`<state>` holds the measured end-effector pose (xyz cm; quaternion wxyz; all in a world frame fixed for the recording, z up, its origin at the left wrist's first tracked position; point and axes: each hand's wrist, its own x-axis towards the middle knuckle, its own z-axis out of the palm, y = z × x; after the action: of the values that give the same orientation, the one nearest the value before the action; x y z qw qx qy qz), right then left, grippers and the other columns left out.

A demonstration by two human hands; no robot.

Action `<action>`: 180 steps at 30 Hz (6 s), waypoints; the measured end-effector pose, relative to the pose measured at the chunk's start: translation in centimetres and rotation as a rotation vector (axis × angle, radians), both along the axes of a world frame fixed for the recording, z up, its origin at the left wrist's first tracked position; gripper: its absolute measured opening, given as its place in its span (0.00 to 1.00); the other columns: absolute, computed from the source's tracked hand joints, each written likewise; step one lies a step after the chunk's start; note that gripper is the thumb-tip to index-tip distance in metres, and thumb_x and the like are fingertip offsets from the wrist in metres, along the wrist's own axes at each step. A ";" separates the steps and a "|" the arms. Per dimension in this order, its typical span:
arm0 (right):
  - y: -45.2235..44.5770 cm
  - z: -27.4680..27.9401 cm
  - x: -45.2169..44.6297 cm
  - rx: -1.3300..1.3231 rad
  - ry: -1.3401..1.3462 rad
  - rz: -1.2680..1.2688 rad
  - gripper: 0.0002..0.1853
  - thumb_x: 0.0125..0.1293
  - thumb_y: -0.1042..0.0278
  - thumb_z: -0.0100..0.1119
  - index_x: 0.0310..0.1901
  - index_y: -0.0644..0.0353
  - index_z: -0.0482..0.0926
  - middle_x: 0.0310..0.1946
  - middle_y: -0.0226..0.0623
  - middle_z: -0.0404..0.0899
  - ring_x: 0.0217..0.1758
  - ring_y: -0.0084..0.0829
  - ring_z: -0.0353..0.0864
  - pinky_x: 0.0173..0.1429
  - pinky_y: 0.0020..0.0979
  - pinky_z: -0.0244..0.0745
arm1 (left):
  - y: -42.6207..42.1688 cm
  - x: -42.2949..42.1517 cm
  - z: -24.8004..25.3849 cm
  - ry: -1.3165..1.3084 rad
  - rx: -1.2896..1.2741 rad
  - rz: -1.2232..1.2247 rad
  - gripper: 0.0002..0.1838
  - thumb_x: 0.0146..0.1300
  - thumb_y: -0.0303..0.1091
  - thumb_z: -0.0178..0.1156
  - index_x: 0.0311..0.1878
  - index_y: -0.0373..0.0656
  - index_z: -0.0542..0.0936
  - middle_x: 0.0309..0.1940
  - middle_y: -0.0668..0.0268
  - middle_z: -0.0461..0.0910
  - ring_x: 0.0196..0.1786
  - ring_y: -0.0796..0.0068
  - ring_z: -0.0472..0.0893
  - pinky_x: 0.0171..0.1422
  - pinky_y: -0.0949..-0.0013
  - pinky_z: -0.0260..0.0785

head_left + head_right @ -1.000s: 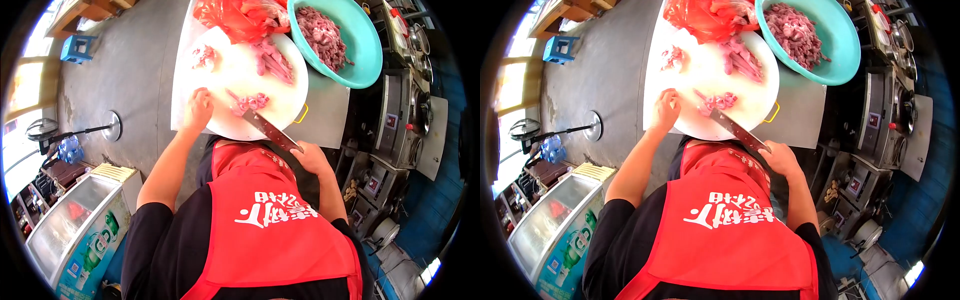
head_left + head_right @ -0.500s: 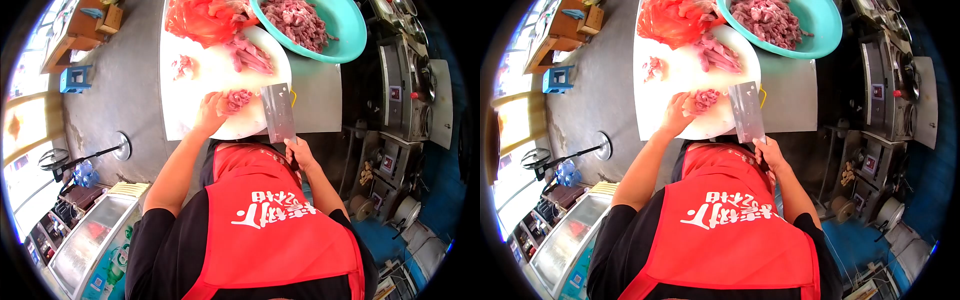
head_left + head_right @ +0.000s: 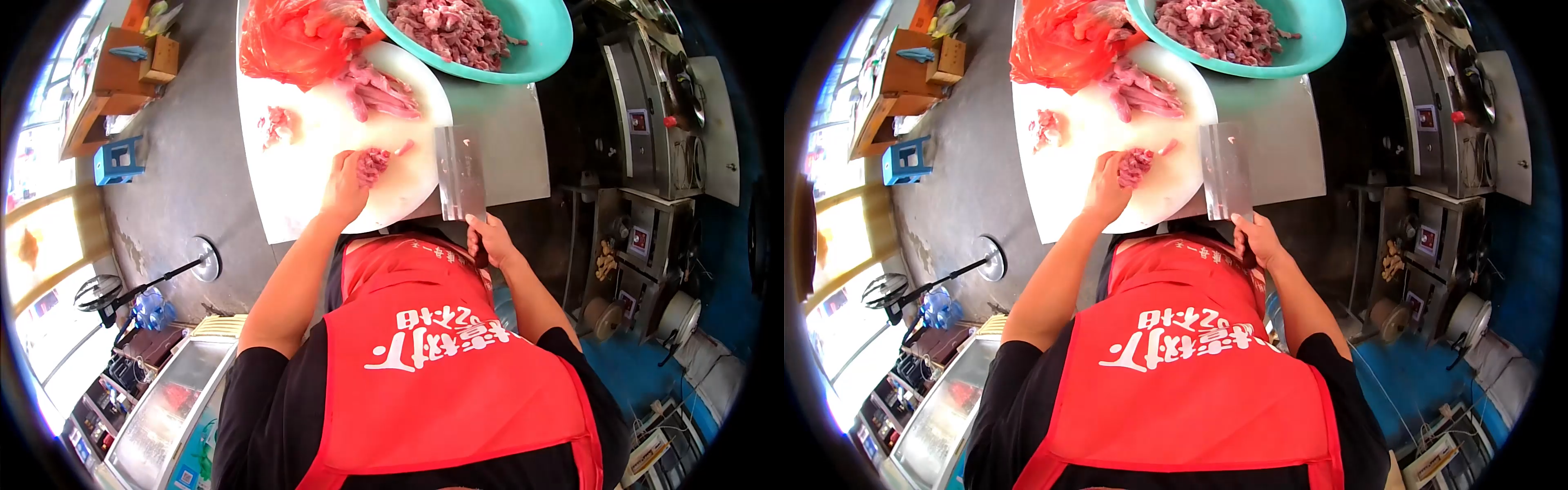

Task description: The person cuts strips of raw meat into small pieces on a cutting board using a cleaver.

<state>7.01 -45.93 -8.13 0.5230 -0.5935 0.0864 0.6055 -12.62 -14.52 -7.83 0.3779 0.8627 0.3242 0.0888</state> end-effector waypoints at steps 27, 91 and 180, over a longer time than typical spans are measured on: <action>5.4 12.4 0.0 0.057 -0.516 -0.240 0.13 0.82 0.64 0.59 0.39 0.63 0.73 0.18 0.31 0.72 0.16 0.25 0.72 0.21 0.31 0.67 | 11.3 22.6 10.5 -0.388 0.198 -0.067 0.19 0.70 0.33 0.67 0.63 0.42 0.86 0.56 0.54 0.89 0.58 0.54 0.89 0.64 0.58 0.81; 4.7 8.8 -3.9 0.020 -0.423 0.089 0.11 0.82 0.66 0.61 0.40 0.64 0.77 0.19 0.28 0.74 0.16 0.20 0.73 0.21 0.29 0.69 | 11.0 -1.6 17.1 -0.922 0.098 0.617 0.08 0.78 0.25 0.66 0.54 0.38 0.79 0.49 0.63 0.85 0.52 0.76 0.83 0.59 0.74 0.77; 9.8 10.2 -3.8 -0.223 -1.252 1.050 0.13 0.82 0.58 0.53 0.47 0.62 0.75 0.31 0.56 0.87 0.38 0.63 0.88 0.45 0.63 0.80 | 3.3 -1.6 -1.2 -0.060 0.467 0.005 0.06 0.60 0.28 0.68 0.41 0.46 0.84 0.44 0.65 0.83 0.54 0.57 0.82 0.63 0.52 0.75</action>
<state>3.23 -36.14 2.09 0.0611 -0.8327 -0.4504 0.3162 -14.23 -11.23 -8.99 0.1771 0.9228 0.2858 0.1880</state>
